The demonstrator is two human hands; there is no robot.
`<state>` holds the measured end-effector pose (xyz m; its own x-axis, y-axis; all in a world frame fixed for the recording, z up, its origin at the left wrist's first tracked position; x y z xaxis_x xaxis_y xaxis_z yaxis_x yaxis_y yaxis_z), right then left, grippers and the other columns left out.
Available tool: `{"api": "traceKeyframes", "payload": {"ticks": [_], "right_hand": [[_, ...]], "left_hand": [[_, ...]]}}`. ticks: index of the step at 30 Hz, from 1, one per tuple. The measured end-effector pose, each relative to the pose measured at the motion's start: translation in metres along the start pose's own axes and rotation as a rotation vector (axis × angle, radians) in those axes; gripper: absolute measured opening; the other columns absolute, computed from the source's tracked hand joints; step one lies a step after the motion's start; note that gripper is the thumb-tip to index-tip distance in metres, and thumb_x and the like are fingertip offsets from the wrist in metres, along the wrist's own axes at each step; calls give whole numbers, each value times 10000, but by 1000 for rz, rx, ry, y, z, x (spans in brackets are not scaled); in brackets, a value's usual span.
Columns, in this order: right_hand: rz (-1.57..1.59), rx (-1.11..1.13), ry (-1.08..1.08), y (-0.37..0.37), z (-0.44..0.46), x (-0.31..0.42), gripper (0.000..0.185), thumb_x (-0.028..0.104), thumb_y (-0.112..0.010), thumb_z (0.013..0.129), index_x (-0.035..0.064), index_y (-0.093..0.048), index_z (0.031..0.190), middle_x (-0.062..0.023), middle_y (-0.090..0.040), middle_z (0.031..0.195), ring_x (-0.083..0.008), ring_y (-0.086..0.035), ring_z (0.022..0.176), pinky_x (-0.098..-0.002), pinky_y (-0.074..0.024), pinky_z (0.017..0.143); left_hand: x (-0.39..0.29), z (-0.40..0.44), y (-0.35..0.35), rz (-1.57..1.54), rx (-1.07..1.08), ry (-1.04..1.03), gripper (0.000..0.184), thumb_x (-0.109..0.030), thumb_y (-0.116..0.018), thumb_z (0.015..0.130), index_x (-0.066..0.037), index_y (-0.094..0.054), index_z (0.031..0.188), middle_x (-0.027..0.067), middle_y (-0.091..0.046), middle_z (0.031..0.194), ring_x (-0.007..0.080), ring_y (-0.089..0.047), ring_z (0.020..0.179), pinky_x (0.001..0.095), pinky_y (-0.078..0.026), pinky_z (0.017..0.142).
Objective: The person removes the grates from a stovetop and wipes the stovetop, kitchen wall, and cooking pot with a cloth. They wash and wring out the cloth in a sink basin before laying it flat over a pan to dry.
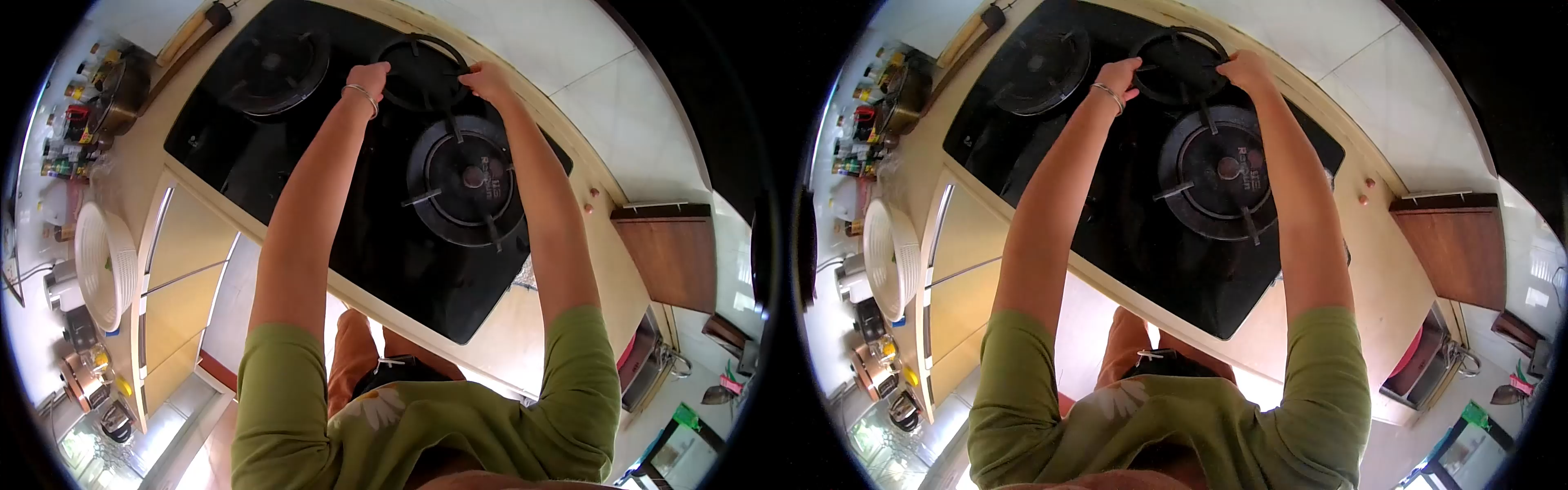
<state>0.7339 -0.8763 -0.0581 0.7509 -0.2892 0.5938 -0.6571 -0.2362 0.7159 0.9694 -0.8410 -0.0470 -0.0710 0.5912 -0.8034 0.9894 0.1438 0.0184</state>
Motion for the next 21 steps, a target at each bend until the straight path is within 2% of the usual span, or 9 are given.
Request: {"api": "traceKeyframes", "payload": {"ticks": [2,6,8,9,11,13,16,19,21], "right_hand": [[-239,-160,133,0,-8,8,433,279,-646,655,38,-594,1011,-135,-618,870,-241,-595,780,-373,-462,692],[-205,-237,102,-11,2,-5,420,273,-655,637,48,-607,989,-148,-611,899,-252,-584,841,-364,-465,717],[18,-353,162,-13,10,-11,427,268,-664,609,38,-613,965,-143,-611,909,-258,-587,840,-344,-465,736],[21,-358,153,-8,6,-10,427,268,-664,609,38,-613,965,-143,-611,909,-258,-587,840,-344,-465,736],[-9,-361,313,8,-12,3,433,246,-665,589,40,-612,966,-139,-615,906,-256,-591,824,-336,-466,735],[-40,-429,316,25,-30,21,438,260,-665,568,47,-619,948,-121,-626,870,-254,-601,788,-320,-467,734],[-126,-524,300,41,-38,19,438,235,-665,587,20,-599,963,-83,-618,762,-202,-592,702,-304,-457,658],[-120,-514,295,46,-62,3,426,216,-655,603,16,-594,974,-73,-609,732,-178,-583,674,-292,-456,637],[-54,-407,252,53,-87,-8,410,199,-647,626,4,-587,982,-69,-597,742,-146,-565,643,-274,-451,603]], "left_hand": [[1,5,-1,-117,-33,-7,271,-256,-567,781,-73,-537,980,80,-542,950,225,-499,878,385,-411,794],[1,5,0,-205,4,76,262,-252,-578,769,-78,-537,960,64,-546,915,221,-500,853,379,-415,775],[-7,-4,1,-158,1,33,241,-249,-587,761,-80,-541,927,52,-539,884,204,-496,814,368,-426,752],[-9,-11,3,-150,9,35,241,-249,-587,761,-80,-541,927,52,-539,884,204,-496,814,368,-426,752],[-11,-27,9,-194,74,-80,230,-248,-595,757,-79,-545,903,38,-523,838,182,-485,777,347,-441,714],[-18,-43,10,-203,71,-135,193,-222,-598,758,-72,-556,873,30,-501,797,163,-477,757,330,-455,682],[-28,-65,4,-231,209,-187,113,-149,-603,753,-67,-569,822,25,-518,807,155,-480,766,324,-463,685],[-24,-92,3,-294,293,-199,115,-143,-611,745,-69,-563,819,20,-530,807,152,-492,766,315,-459,690],[-15,-115,4,-259,372,-181,114,-137,-610,745,-71,-557,821,18,-533,802,151,-499,760,312,-457,688]]}}
Point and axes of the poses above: each hand's wrist, its own z-axis towards the middle knuckle, its own y-axis out of the back of the hand, x = y × z, the point moved 1 cm from there along z, towards the middle knuckle
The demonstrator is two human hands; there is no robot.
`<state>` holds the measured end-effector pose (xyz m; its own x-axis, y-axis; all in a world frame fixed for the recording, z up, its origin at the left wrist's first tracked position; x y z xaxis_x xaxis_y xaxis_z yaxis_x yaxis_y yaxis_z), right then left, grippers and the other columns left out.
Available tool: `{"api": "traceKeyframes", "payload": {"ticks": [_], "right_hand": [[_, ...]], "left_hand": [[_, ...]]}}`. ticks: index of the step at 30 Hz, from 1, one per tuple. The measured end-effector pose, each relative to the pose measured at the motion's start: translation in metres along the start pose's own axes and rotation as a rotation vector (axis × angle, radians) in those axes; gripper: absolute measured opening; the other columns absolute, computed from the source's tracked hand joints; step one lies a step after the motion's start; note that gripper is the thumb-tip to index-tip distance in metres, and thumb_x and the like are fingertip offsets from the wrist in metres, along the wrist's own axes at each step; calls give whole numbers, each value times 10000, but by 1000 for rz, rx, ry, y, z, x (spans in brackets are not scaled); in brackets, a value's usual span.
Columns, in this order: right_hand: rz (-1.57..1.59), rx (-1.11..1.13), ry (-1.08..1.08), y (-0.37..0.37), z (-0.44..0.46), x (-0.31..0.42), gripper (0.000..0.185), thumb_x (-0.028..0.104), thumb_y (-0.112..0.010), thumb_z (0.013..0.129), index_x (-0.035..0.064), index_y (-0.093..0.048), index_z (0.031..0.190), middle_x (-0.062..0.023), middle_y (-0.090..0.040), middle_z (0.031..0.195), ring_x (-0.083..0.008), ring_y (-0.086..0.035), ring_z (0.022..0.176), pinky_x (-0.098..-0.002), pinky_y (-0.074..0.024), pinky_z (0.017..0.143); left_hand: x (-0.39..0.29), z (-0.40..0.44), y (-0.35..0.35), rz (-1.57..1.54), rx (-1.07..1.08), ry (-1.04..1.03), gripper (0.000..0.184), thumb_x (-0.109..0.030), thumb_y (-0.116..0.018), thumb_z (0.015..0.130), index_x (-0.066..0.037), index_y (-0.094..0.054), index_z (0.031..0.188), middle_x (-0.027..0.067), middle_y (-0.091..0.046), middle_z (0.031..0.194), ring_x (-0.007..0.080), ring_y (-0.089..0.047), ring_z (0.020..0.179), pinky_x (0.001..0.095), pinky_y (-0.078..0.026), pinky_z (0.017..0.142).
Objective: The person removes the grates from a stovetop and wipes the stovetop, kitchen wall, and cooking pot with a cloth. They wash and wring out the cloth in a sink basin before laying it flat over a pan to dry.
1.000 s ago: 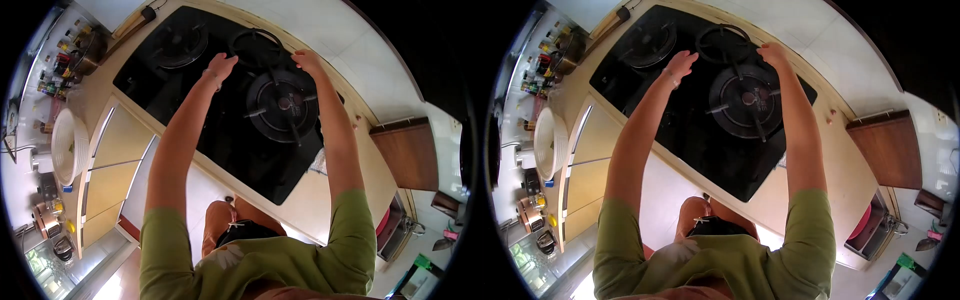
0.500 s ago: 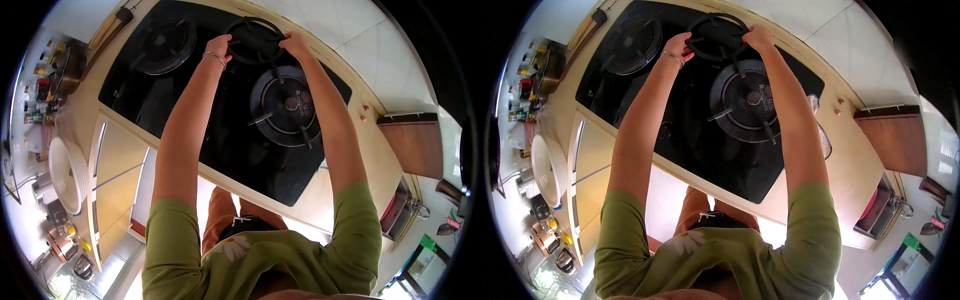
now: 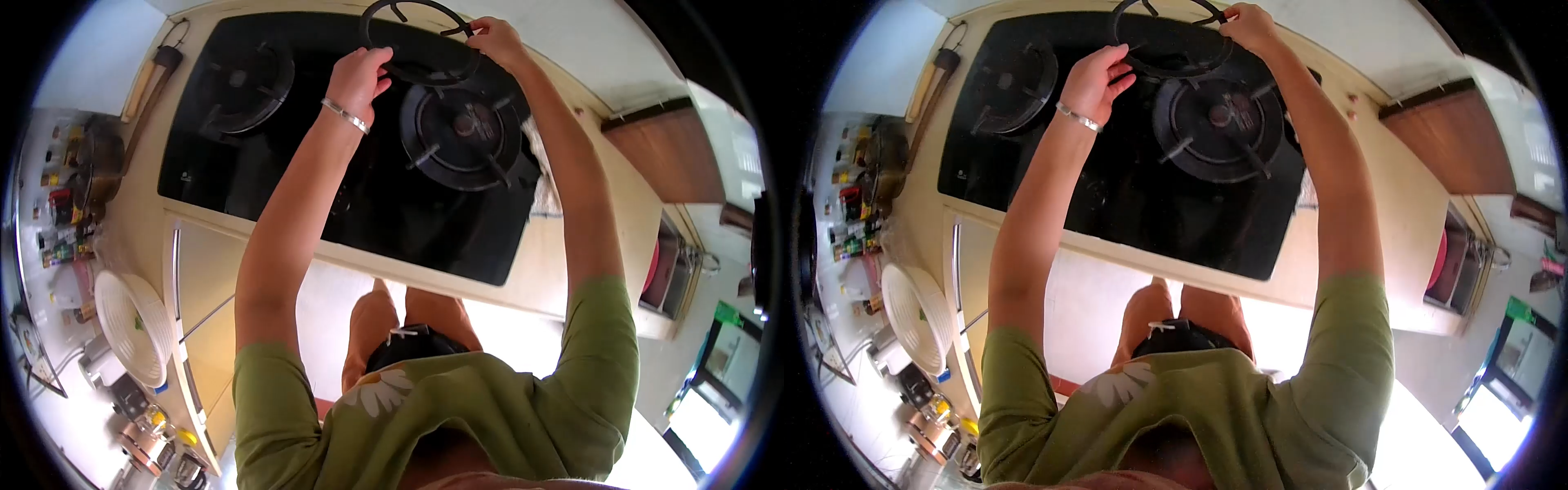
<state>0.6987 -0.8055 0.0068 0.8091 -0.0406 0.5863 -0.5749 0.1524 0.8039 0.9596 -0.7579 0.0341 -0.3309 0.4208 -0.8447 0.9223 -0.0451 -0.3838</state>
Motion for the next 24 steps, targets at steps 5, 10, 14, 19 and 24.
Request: {"api": "traceKeyframes", "payload": {"ticks": [5,10,14,19,24], "right_hand": [[51,106,-85,13,-73,-27,389,124,-641,665,20,-557,1030,-44,-565,721,-129,-544,622,-281,-441,570],[-79,41,-85,22,-118,-29,402,128,-646,636,80,-570,1029,-49,-572,715,-156,-553,663,-288,-444,618],[-130,-31,-21,17,-131,-33,403,160,-634,631,110,-573,1026,-65,-585,736,-201,-568,695,-308,-452,643],[-130,-25,-47,17,-140,-30,380,173,-592,637,110,-588,1012,-103,-617,846,-274,-583,814,-361,-462,728],[-145,-26,-69,16,-147,-32,384,170,-591,637,117,-585,1017,-103,-616,853,-279,-581,821,-365,-460,733]], "left_hand": [[39,-62,-10,-28,114,160,80,-102,-592,746,-93,-532,799,13,-557,799,130,-516,758,303,-429,722],[79,-89,-21,-78,78,244,58,-92,-580,748,-118,-528,757,-5,-546,778,118,-502,764,307,-412,765],[99,-101,-24,-106,-19,278,69,-89,-574,751,-114,-510,742,0,-535,760,119,-499,777,318,-408,793],[106,-106,-27,-58,-8,251,69,-87,-578,749,-110,-512,750,0,-534,760,119,-505,761,316,-405,803],[106,-103,-20,-6,34,222,66,-89,-582,748,-112,-521,760,-9,-536,757,109,-510,738,285,-407,774]]}}
Point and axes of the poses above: each hand's wrist, its own z-axis towards the middle knuckle, its own y-axis out of the back of the hand, x = y × z, the point moved 1 cm from there along z, towards the middle knuckle
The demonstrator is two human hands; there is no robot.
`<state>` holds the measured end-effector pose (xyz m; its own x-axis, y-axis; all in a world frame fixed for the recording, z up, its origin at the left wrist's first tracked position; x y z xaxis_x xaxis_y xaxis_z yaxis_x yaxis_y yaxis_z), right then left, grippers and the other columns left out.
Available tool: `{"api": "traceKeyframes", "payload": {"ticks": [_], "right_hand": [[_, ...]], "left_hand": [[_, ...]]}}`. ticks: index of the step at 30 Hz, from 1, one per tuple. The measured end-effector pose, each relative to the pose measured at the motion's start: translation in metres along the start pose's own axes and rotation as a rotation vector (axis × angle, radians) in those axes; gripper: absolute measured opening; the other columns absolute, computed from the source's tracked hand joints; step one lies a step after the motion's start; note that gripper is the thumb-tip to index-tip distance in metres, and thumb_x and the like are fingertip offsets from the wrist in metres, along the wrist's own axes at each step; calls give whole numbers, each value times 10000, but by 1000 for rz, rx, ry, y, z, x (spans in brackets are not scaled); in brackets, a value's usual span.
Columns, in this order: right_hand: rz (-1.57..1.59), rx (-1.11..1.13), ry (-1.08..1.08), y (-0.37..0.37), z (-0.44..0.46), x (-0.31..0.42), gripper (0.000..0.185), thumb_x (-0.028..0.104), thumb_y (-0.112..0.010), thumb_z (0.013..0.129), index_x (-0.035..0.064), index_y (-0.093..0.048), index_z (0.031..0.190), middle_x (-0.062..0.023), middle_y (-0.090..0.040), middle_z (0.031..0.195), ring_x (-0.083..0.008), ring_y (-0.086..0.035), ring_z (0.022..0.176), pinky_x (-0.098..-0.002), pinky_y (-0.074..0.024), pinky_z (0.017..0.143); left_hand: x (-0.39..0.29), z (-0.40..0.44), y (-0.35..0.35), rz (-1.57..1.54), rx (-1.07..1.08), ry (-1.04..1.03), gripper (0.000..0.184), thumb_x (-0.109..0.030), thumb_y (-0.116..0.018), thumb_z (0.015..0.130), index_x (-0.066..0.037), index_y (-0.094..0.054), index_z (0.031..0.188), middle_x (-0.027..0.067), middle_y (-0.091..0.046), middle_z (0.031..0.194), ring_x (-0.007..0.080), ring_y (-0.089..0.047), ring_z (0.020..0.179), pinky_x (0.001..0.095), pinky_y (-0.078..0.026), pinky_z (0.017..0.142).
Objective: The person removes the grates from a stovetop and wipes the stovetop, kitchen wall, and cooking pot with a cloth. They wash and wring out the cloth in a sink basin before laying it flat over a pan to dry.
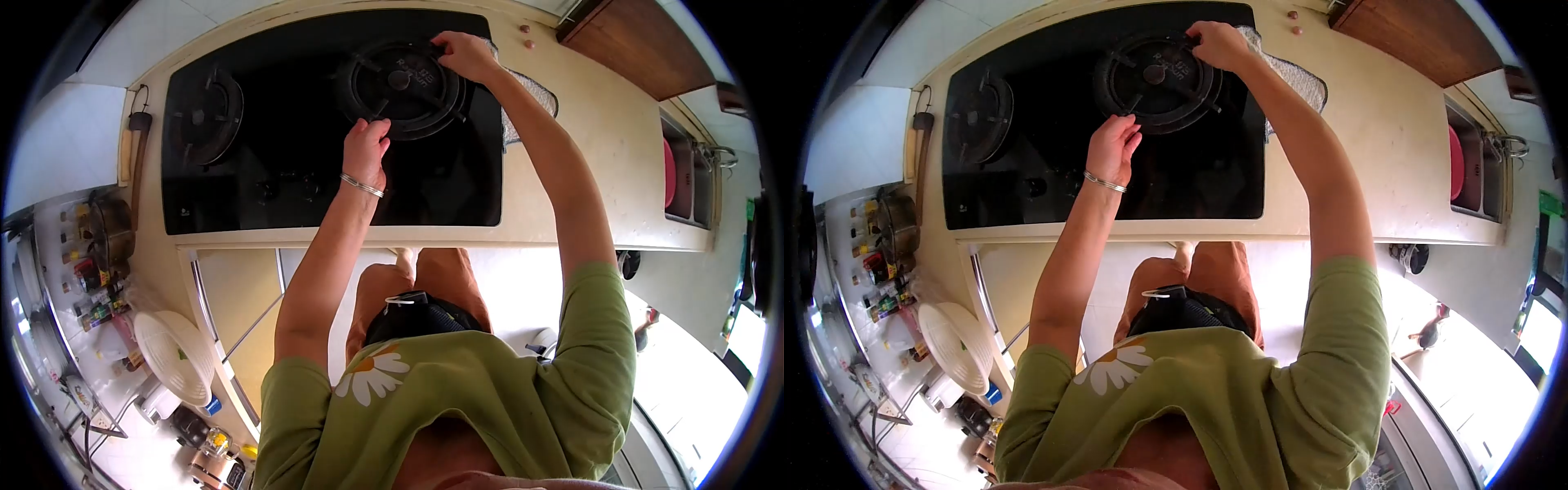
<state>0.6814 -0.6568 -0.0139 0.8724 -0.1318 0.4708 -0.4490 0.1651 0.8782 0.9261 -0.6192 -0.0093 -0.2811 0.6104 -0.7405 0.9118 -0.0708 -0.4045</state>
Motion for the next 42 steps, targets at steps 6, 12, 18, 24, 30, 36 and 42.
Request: {"api": "traceKeyframes", "payload": {"ticks": [6,12,18,24,30,36,42], "right_hand": [[6,-2,1,-8,-13,-8,377,166,-608,652,112,-577,1024,-95,-609,834,-264,-579,803,-356,-459,709],[-27,-19,-75,-9,-13,-6,385,174,-591,650,153,-585,1034,-102,-612,924,-289,-563,896,-379,-451,794],[-57,-24,-80,-14,-12,-10,362,202,-584,684,175,-586,1045,-101,-593,980,-288,-546,934,-379,-443,808],[-50,-257,180,13,-33,22,327,223,-630,719,122,-592,1028,-48,-557,777,-211,-556,663,-316,-456,619],[131,-25,342,21,-67,77,247,113,-654,706,101,-627,951,-49,-597,834,-141,-548,695,-247,-449,600],[28,-27,365,-5,-80,121,240,148,-685,656,95,-644,886,-52,-615,819,-224,-545,797,-316,-461,640],[-135,-18,413,-37,-84,133,286,114,-690,642,117,-635,923,-28,-613,812,-206,-550,789,-310,-415,721]], "left_hand": [[0,1,2,93,-58,-8,71,-104,-597,734,-129,-536,760,-30,-542,756,81,-505,731,257,-401,702],[0,0,1,152,-59,-10,59,-105,-586,734,-122,-543,770,-28,-548,754,76,-503,733,260,-402,702],[-6,-9,-4,247,1,-16,58,-104,-581,739,-102,-546,786,-7,-559,769,89,-512,748,274,-415,701],[-16,-5,19,204,26,11,248,-107,-580,754,-28,-541,986,39,-574,851,126,-539,787,304,-435,718],[-34,-33,60,154,7,-136,344,-120,-534,796,-32,-514,1128,82,-580,1008,140,-554,845,264,-453,712],[-4,-28,94,344,-33,-400,317,-142,-564,786,-63,-552,1092,59,-604,976,80,-558,761,193,-446,635],[10,-32,94,416,-118,-551,277,-103,-578,756,-56,-570,1028,75,-589,899,120,-561,700,220,-456,612]]}}
Point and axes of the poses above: each hand's wrist, its own z-axis towards the middle knuckle, its own y-axis out of the back of the hand, x = y × z, the point moved 1 cm from there along z, towards the middle knuckle
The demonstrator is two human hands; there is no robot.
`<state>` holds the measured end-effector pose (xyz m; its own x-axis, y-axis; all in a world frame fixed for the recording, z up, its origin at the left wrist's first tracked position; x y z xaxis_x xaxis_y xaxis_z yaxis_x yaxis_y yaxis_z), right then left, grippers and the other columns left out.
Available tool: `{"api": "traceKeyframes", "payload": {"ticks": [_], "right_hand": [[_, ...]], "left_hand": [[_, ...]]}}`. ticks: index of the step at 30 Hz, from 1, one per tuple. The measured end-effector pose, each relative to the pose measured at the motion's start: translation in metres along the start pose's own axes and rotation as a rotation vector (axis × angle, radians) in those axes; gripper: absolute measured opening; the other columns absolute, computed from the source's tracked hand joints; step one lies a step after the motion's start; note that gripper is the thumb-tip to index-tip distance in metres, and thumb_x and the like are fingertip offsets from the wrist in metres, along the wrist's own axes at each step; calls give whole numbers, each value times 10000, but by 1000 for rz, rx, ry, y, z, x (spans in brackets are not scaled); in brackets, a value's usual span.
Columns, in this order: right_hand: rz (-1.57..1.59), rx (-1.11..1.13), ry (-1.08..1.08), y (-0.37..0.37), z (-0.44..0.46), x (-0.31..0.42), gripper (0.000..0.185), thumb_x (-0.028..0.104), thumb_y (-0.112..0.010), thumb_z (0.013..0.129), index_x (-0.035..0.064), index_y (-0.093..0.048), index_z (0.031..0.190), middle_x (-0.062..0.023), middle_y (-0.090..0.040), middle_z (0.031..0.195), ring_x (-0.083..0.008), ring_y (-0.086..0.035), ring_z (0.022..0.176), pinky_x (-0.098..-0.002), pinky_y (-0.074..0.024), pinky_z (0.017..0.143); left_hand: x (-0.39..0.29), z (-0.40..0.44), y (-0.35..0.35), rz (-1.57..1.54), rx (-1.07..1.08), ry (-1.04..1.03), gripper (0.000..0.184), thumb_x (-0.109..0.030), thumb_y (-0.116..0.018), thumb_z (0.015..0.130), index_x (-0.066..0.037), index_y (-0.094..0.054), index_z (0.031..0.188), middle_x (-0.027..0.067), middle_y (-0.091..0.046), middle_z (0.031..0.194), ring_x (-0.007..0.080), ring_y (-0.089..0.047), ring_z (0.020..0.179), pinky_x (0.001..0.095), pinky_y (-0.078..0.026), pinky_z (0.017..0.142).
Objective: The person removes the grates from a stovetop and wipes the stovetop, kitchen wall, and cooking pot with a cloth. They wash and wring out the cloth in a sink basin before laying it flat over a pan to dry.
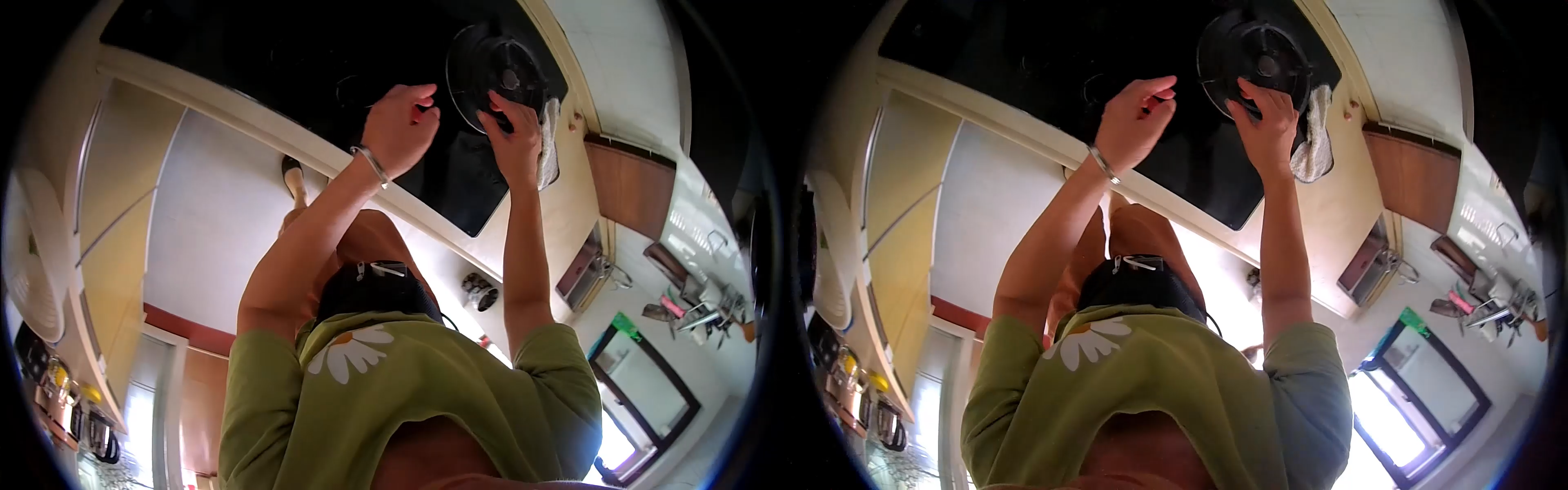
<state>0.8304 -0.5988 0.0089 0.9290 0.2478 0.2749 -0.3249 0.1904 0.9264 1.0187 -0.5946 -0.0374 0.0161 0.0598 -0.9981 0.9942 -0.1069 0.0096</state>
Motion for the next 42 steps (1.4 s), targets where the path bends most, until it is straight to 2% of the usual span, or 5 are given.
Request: {"api": "traceKeyframes", "payload": {"ticks": [11,23,32,40,42], "right_hand": [[92,19,-158,-12,-7,-2,295,34,-679,643,72,-635,933,-64,-597,789,-177,-557,733,-280,-452,625],[142,-97,-356,10,-17,-9,283,17,-648,699,41,-609,979,-70,-612,867,-143,-575,797,-248,-445,733],[490,-233,-862,40,-61,-93,304,156,-554,814,-8,-551,1071,-59,-592,946,-100,-534,811,-210,-428,676],[558,-82,-878,18,-41,-128,311,214,-591,782,6,-587,1015,-26,-602,814,-55,-512,672,-177,-402,591],[423,-93,-813,11,-40,-136,380,307,-645,699,45,-617,972,-72,-637,798,-145,-594,735,-251,-453,671]], "left_hand": [[9,1,-15,-11,54,15,286,-146,-557,754,-41,-573,1020,107,-580,893,161,-572,653,249,-467,627],[12,4,-14,64,57,-51,271,-108,-565,745,-42,-572,1008,99,-576,884,171,-569,638,259,-473,606],[9,48,-32,394,31,-344,274,-151,-602,740,-73,-575,1001,72,-582,843,175,-561,641,267,-473,601],[-9,103,-60,735,143,-236,317,-254,-579,777,-49,-577,1019,79,-627,828,215,-601,757,313,-478,714],[-7,108,-69,851,141,-144,347,-279,-584,768,-50,-574,1028,87,-631,846,226,-601,795,321,-474,733]]}}
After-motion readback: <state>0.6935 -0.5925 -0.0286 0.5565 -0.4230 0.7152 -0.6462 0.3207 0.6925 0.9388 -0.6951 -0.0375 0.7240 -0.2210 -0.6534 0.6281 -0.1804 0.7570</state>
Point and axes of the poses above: each hand's wrist, its own z-axis towards the middle knuckle, its own y-axis out of the back of the hand, x = y × z, the point moved 1 cm from there along z, towards the middle knuckle
